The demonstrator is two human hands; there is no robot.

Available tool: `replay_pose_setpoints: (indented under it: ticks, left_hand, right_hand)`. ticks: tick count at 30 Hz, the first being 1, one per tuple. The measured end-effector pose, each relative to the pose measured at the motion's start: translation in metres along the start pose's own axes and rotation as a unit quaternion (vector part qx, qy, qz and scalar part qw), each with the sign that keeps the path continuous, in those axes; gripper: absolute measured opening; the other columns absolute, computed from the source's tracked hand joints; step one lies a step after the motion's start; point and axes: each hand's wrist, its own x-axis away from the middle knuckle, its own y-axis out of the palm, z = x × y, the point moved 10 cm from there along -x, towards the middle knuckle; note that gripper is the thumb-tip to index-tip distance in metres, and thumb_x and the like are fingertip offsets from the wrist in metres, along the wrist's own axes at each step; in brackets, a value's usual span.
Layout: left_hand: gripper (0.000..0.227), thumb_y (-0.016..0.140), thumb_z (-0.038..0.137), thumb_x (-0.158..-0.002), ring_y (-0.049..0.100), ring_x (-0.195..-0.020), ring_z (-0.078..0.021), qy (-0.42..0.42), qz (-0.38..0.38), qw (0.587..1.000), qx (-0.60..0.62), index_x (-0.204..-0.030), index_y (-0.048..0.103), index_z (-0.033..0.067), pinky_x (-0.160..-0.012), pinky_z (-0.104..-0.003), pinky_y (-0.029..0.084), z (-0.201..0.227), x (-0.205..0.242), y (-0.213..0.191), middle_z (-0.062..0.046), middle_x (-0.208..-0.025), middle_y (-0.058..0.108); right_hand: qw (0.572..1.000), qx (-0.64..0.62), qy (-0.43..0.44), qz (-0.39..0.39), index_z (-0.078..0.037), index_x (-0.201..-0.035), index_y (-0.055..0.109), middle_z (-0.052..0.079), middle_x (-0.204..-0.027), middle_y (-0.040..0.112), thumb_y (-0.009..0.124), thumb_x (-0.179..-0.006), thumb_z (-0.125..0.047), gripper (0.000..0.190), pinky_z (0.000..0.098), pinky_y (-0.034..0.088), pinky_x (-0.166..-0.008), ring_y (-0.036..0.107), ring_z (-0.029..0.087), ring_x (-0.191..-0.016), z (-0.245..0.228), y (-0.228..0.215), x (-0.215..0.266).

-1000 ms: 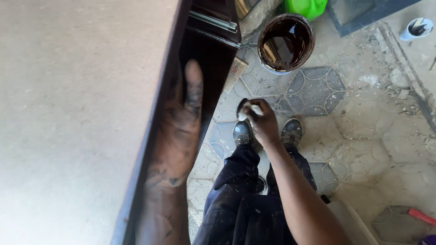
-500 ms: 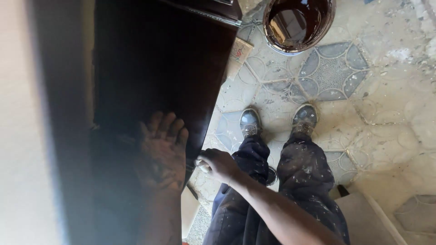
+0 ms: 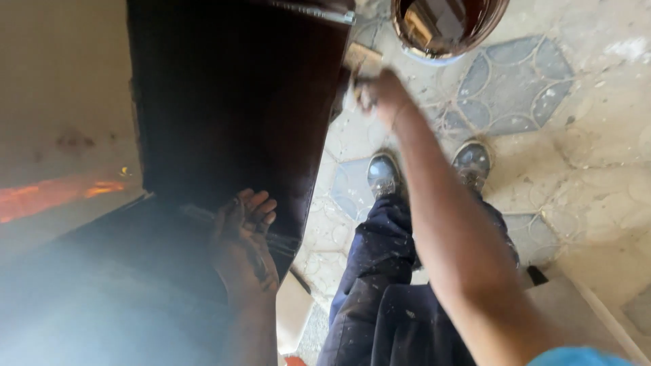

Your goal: Applying wood stain to the exterior of a cabinet using a rag

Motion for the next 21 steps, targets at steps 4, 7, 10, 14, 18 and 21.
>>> replay_pose_setpoints:
  ticks: [4, 7, 10, 14, 18, 21]
  left_hand:
    - [0.023, 0.061, 0.013, -0.1, 0.076, -0.095, -0.0316, 0.092, -0.052, 0.994, 0.014, -0.116, 0.067, -0.0022, -0.082, -0.037, 0.059, -0.014, -0.014, -0.011, -0.023, -0.103, 0.074]
    - [0.023, 0.061, 0.013, -0.1, 0.077, -0.089, -0.031, 0.076, -0.041, 0.996, 0.01, -0.114, 0.068, -0.003, -0.08, -0.036, 0.06, -0.021, -0.01, -0.014, -0.023, -0.099, 0.075]
    - [0.023, 0.06, 0.012, -0.1, 0.076, -0.092, -0.0279, 0.062, -0.01, 0.996, -0.061, -0.118, 0.067, -0.0018, -0.085, -0.035, 0.057, -0.021, -0.007, -0.02, -0.021, -0.102, 0.075]
    - [0.034, 0.067, 0.016, -0.096, 0.068, -0.109, -0.0243, -0.032, 0.025, 0.993, -0.112, -0.128, 0.064, 0.0028, -0.104, -0.04, 0.046, -0.06, -0.017, -0.052, -0.011, -0.114, 0.071]
    - [0.026, 0.08, 0.026, -0.093, 0.063, -0.095, -0.01, -0.109, 0.036, 0.988, -0.1, -0.115, 0.072, 0.0169, -0.1, -0.031, 0.044, -0.18, -0.093, -0.124, 0.006, -0.101, 0.068]
    - [0.063, 0.076, 0.04, -0.095, 0.046, -0.124, -0.0148, -0.245, 0.046, 0.964, -0.094, -0.147, 0.048, 0.0203, -0.114, -0.031, 0.03, -0.203, -0.093, -0.119, -0.001, -0.132, 0.045]
  right_hand:
    - [0.987, -0.159, -0.017, -0.016, -0.004, -0.099, 0.068, 0.007, -0.084, 0.065, 0.063, -0.093, -0.004, 0.008, 0.0306, 0.054, -0.061, 0.065, 0.022, -0.069, 0.16, 0.096, 0.114]
    - [0.998, 0.05, 0.038, 0.015, -0.029, -0.098, 0.069, -0.004, -0.099, 0.075, 0.067, -0.092, -0.029, 0.006, 0.0352, 0.055, -0.091, 0.074, 0.019, -0.096, 0.257, 0.141, 0.161]
    - [0.995, 0.046, 0.08, 0.044, -0.032, -0.101, 0.07, -0.003, -0.101, 0.076, 0.071, -0.09, -0.043, 0.016, 0.0357, 0.056, -0.09, 0.073, 0.022, -0.103, 0.248, 0.139, 0.15]
    - [0.992, 0.021, -0.021, 0.125, -0.025, -0.102, 0.069, 0.002, -0.097, 0.074, 0.068, -0.094, -0.039, 0.015, 0.0376, 0.055, -0.088, 0.072, 0.023, -0.1, 0.164, 0.099, 0.147]
    - [0.997, 0.068, 0.0, 0.028, -0.013, -0.1, 0.069, 0.014, -0.095, 0.074, 0.067, -0.091, -0.018, 0.01, 0.0456, 0.056, -0.092, 0.072, 0.034, -0.102, 0.301, 0.168, 0.193]
    - [0.997, 0.012, 0.077, 0.016, -0.019, -0.097, 0.071, 0.001, -0.089, 0.076, 0.069, -0.087, -0.02, 0.01, 0.0339, 0.061, -0.084, 0.075, 0.02, -0.094, 0.351, 0.192, 0.217]
